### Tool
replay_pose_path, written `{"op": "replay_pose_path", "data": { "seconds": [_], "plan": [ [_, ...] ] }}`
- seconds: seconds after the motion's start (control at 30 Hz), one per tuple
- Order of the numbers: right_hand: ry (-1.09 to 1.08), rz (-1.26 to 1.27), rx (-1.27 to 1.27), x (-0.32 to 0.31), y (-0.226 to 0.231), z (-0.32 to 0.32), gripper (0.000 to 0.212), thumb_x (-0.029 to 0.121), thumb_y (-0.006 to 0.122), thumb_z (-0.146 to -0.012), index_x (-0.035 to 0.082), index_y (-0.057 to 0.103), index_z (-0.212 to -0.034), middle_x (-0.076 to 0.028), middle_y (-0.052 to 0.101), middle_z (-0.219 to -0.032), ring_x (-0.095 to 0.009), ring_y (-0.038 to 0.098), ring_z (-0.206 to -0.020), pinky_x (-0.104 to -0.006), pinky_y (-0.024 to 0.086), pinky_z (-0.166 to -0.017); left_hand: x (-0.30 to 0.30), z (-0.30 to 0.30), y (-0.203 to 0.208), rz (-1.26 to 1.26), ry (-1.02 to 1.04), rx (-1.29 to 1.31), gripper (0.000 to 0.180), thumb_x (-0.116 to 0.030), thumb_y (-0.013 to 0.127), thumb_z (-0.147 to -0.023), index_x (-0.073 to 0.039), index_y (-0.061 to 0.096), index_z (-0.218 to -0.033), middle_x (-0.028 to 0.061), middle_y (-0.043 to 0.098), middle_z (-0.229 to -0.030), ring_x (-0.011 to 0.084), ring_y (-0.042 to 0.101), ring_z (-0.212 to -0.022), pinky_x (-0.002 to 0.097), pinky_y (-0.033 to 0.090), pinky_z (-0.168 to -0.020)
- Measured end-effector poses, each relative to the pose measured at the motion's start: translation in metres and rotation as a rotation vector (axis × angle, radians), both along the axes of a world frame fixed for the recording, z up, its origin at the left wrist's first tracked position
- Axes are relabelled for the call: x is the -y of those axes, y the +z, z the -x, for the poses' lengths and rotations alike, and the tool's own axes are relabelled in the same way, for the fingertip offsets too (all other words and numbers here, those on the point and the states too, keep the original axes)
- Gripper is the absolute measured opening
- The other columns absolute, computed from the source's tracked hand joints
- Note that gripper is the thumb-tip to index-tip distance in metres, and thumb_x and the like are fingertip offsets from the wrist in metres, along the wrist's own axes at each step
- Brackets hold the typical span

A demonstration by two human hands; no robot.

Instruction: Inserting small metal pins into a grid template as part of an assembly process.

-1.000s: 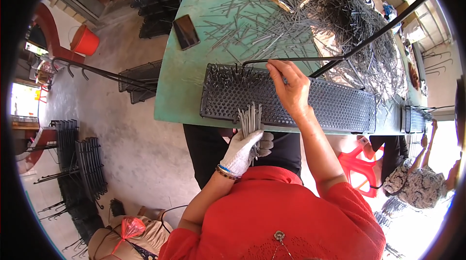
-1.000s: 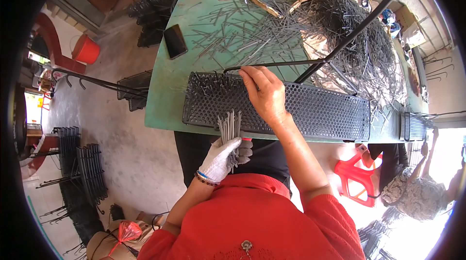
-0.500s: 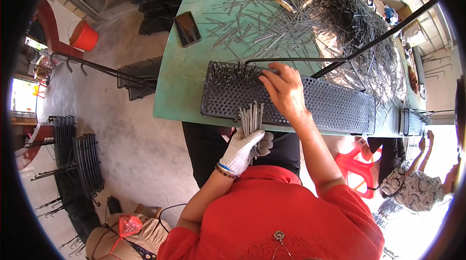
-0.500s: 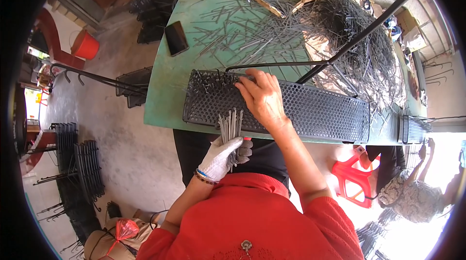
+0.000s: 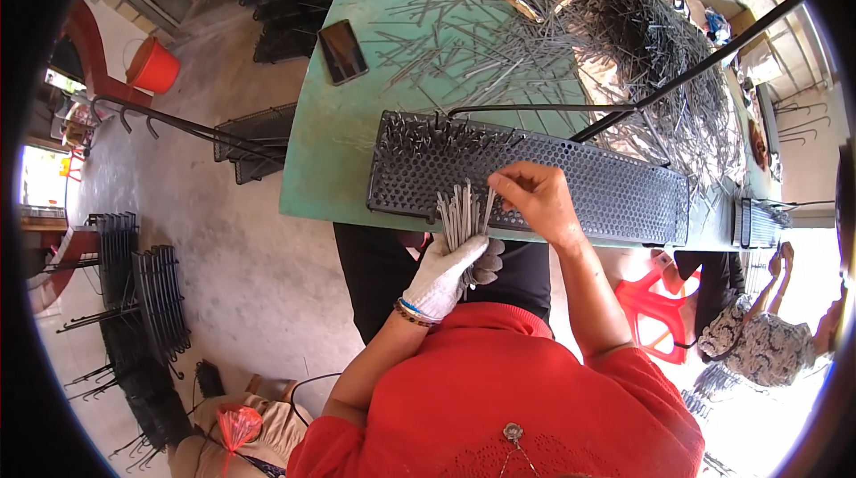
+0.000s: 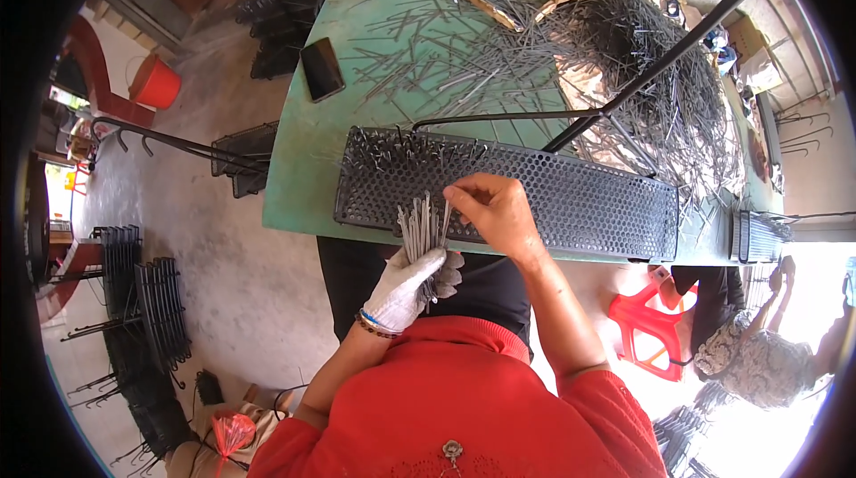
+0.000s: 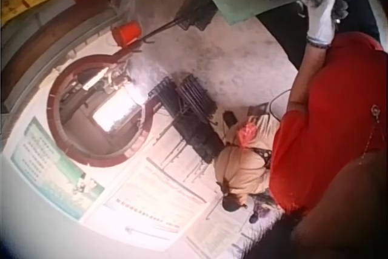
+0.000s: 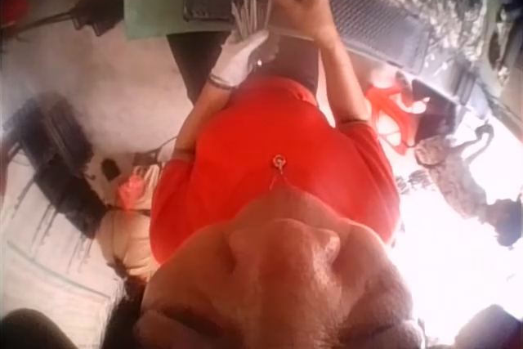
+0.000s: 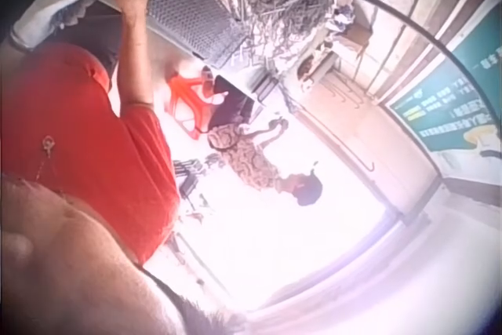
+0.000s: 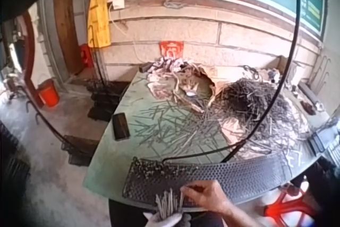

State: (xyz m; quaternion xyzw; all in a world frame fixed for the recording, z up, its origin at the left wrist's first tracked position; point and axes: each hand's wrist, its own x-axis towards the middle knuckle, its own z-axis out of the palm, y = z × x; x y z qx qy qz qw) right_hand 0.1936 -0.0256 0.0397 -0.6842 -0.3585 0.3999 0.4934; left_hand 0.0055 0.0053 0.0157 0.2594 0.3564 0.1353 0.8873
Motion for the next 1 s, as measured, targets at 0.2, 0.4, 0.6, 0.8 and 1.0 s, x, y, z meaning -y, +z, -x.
{"op": "replay_pose_path", "data": {
  "seconds": [0.2,0.4,0.6,0.8,1.0],
  "plan": [
    [-0.05,-0.004,0.0,-0.005,0.008,-0.009,0.022,0.016,0.07,-0.091,-0.005,0.07,-0.096,-0.005,0.068,-0.075,-0.007,0.059,-0.06,-0.0226,0.048,-0.055,0.001,0.001,-0.005,0.03,0.009,0.007,0.017,-0.015,0.061,-0.096,-0.003,0.059,-0.108,0.0109,0.07,-0.093,0.0164,0.069,-0.073,0.0284,0.058,-0.062],
    [-0.265,-0.172,0.0,-0.015,0.015,-0.013,0.021,0.016,0.069,-0.092,-0.004,0.07,-0.097,-0.004,0.069,-0.079,-0.007,0.057,-0.063,-0.0212,0.046,-0.057,0.0,0.001,-0.005,0.014,-0.012,-0.03,0.016,-0.014,0.06,-0.096,-0.002,0.059,-0.107,0.0109,0.069,-0.092,0.0168,0.069,-0.073,0.0281,0.058,-0.061],
    [-0.329,-0.388,0.422,-0.03,0.013,-0.016,0.015,0.01,0.071,-0.09,-0.002,0.07,-0.099,-0.002,0.07,-0.081,-0.006,0.056,-0.064,-0.0202,0.046,-0.061,0.002,0.0,-0.001,0.043,0.028,-0.035,0.015,-0.012,0.058,-0.097,-0.001,0.059,-0.107,0.0118,0.069,-0.093,0.0172,0.068,-0.074,0.0287,0.057,-0.06],
    [-0.364,-0.458,0.523,-0.035,0.003,-0.013,0.014,0.008,0.073,-0.088,0.0,0.071,-0.1,-0.002,0.069,-0.08,-0.005,0.055,-0.064,-0.0206,0.047,-0.061,0.0,0.002,-0.008,0.029,-0.048,-0.034,0.015,-0.01,0.058,-0.097,-0.001,0.06,-0.108,0.0119,0.069,-0.093,0.0172,0.067,-0.074,0.0291,0.056,-0.06],
    [-0.336,-0.481,0.639,-0.038,-0.007,-0.009,0.016,0.005,0.074,-0.086,0.001,0.07,-0.101,-0.005,0.069,-0.081,-0.007,0.057,-0.063,-0.0213,0.047,-0.059,0.001,0.002,-0.009,0.069,-0.021,-0.032,0.019,-0.011,0.057,-0.098,0.001,0.063,-0.111,0.0144,0.07,-0.092,0.0197,0.069,-0.071,0.0311,0.057,-0.061]
  ]
}}
